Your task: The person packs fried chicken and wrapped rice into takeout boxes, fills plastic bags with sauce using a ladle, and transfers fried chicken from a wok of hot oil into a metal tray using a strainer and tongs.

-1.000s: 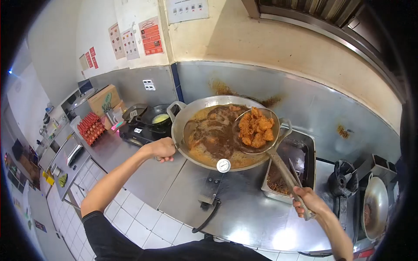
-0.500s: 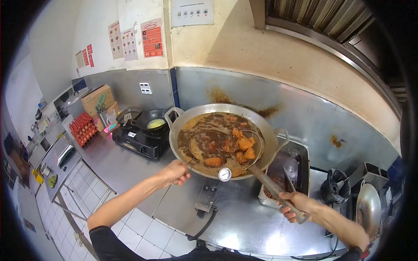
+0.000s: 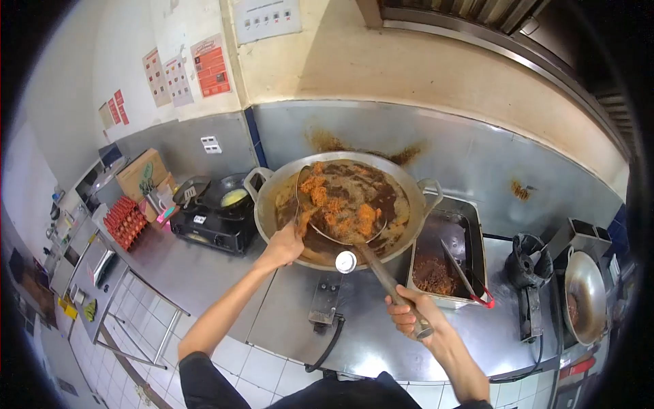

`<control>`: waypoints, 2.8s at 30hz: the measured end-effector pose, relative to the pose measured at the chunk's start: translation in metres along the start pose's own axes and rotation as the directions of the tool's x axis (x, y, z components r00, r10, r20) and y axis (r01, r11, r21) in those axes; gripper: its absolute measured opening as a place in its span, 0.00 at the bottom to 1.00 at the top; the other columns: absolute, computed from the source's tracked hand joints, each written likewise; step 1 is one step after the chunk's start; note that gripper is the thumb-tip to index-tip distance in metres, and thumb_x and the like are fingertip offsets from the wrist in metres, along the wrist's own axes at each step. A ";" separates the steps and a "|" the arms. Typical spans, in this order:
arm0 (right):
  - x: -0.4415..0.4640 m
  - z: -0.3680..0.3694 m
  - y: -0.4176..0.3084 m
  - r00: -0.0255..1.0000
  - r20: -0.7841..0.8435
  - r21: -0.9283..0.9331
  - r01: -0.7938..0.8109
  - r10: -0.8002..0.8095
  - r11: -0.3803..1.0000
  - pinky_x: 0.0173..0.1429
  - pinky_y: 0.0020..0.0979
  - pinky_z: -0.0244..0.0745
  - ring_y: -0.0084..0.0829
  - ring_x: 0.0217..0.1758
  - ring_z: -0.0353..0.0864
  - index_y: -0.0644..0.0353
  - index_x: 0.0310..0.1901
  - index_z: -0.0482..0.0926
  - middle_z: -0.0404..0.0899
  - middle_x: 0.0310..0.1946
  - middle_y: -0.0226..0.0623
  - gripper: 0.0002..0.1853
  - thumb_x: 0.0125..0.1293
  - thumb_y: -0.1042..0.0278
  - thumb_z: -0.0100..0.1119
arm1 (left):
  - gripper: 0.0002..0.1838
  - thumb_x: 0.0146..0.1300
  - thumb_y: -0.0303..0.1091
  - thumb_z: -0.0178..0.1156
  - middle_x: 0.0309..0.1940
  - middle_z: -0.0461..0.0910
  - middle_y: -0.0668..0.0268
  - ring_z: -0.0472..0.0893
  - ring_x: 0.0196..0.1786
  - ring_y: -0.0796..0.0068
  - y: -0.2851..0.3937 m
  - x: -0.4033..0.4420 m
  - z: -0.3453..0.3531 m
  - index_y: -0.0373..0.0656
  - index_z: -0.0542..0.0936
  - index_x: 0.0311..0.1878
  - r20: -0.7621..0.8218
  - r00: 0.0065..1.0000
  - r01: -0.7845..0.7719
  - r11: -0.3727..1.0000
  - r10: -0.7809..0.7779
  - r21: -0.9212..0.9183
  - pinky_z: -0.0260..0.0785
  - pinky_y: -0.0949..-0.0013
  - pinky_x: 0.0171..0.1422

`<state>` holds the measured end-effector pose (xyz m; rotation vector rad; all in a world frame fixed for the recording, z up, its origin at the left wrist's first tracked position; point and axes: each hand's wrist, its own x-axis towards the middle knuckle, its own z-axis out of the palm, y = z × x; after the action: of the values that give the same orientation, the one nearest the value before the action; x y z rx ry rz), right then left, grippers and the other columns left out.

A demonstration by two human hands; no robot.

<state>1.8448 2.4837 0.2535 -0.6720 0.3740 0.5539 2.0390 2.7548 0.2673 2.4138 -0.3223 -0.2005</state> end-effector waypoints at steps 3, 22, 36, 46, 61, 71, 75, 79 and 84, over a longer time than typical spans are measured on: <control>0.012 -0.015 0.007 0.998 0.047 0.065 0.049 -0.052 0.997 0.15 0.22 0.54 0.16 0.13 0.57 0.61 0.42 0.67 0.61 0.17 0.22 0.15 0.76 0.55 0.43 | 0.24 0.62 0.30 0.43 0.33 0.79 0.36 0.82 0.31 0.46 -0.024 0.022 0.009 0.27 0.69 0.59 -0.102 0.987 -0.109 0.981 0.126 0.161 0.74 0.49 0.41; 0.049 0.002 0.046 0.968 0.085 0.112 0.228 -0.238 0.967 0.23 0.24 0.66 0.21 0.19 0.69 0.63 0.49 0.72 0.68 0.20 0.27 0.25 0.74 0.44 0.45 | 0.23 0.62 0.28 0.46 0.36 0.79 0.38 0.79 0.43 0.39 0.004 -0.049 -0.001 0.31 0.71 0.61 -0.144 0.946 -0.201 0.876 0.289 0.438 0.69 0.45 0.54; 0.279 -0.110 0.280 0.973 -0.225 0.260 0.011 0.049 0.965 0.63 0.58 0.72 0.61 0.60 0.73 0.66 0.63 0.53 0.66 0.59 0.65 0.22 0.79 0.57 0.31 | 0.26 0.61 0.27 0.46 0.33 0.78 0.40 0.80 0.37 0.41 0.014 -0.104 -0.047 0.42 0.72 0.64 -0.070 0.974 -0.180 0.919 0.217 0.352 0.69 0.48 0.47; 0.348 -0.147 0.326 0.959 -0.284 0.569 0.170 -0.002 0.804 0.31 0.37 0.72 0.36 0.27 0.76 0.64 0.45 0.69 0.74 0.27 0.40 0.23 0.77 0.51 0.30 | 0.25 0.60 0.27 0.47 0.38 0.78 0.36 0.79 0.43 0.38 -0.036 -0.043 -0.099 0.34 0.72 0.61 -0.105 0.964 -0.158 0.842 0.245 0.516 0.70 0.47 0.56; 0.027 0.018 0.043 0.972 0.081 0.296 0.186 -0.219 0.937 0.37 0.40 0.78 0.33 0.28 0.75 0.71 0.60 0.67 0.75 0.30 0.37 0.33 0.70 0.45 0.48 | 0.18 0.69 0.25 0.43 0.25 0.73 0.67 0.64 0.16 0.88 -0.061 0.031 -0.067 0.29 0.68 0.59 0.457 0.850 0.444 0.823 -0.262 -0.354 0.57 0.81 0.16; 0.038 0.036 0.056 0.959 0.018 0.122 0.279 -0.283 0.953 0.21 0.26 0.63 0.22 0.19 0.67 0.64 0.49 0.67 0.68 0.25 0.29 0.14 0.65 0.72 0.56 | 0.07 0.67 0.21 0.42 0.29 0.72 0.62 0.65 0.18 0.87 -0.072 0.050 -0.030 0.32 0.66 0.46 0.355 0.889 0.456 0.504 -0.288 -0.734 0.54 0.80 0.15; 0.031 0.032 0.059 0.946 -0.067 -0.021 0.316 -0.316 0.949 0.21 0.31 0.66 0.25 0.19 0.70 0.63 0.51 0.67 0.69 0.26 0.31 0.16 0.64 0.72 0.57 | 0.10 0.64 0.21 0.40 0.31 0.73 0.58 0.66 0.19 0.85 -0.078 0.067 -0.028 0.31 0.66 0.48 0.330 0.908 0.417 0.631 -0.258 -0.654 0.55 0.79 0.16; 0.028 0.042 0.055 0.922 -0.160 -0.104 0.340 -0.353 0.935 0.19 0.28 0.63 0.23 0.18 0.67 0.63 0.50 0.70 0.68 0.24 0.30 0.14 0.64 0.71 0.56 | 0.11 0.64 0.21 0.39 0.30 0.74 0.59 0.68 0.18 0.83 -0.063 0.079 -0.016 0.30 0.68 0.46 0.258 0.931 0.364 0.618 -0.257 -0.696 0.56 0.77 0.16; 0.032 0.046 0.052 0.916 -0.152 -0.106 0.359 -0.372 0.927 0.22 0.29 0.68 0.24 0.19 0.69 0.63 0.50 0.69 0.68 0.24 0.29 0.15 0.64 0.70 0.56 | 0.10 0.65 0.22 0.39 0.26 0.75 0.60 0.69 0.18 0.82 -0.076 0.115 0.001 0.29 0.70 0.43 0.236 0.958 0.279 0.723 -0.163 -0.633 0.56 0.77 0.16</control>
<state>1.8457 2.5595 0.2459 -0.8439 0.3760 0.1536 2.1621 2.7774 0.2104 1.7122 -0.0105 -0.5329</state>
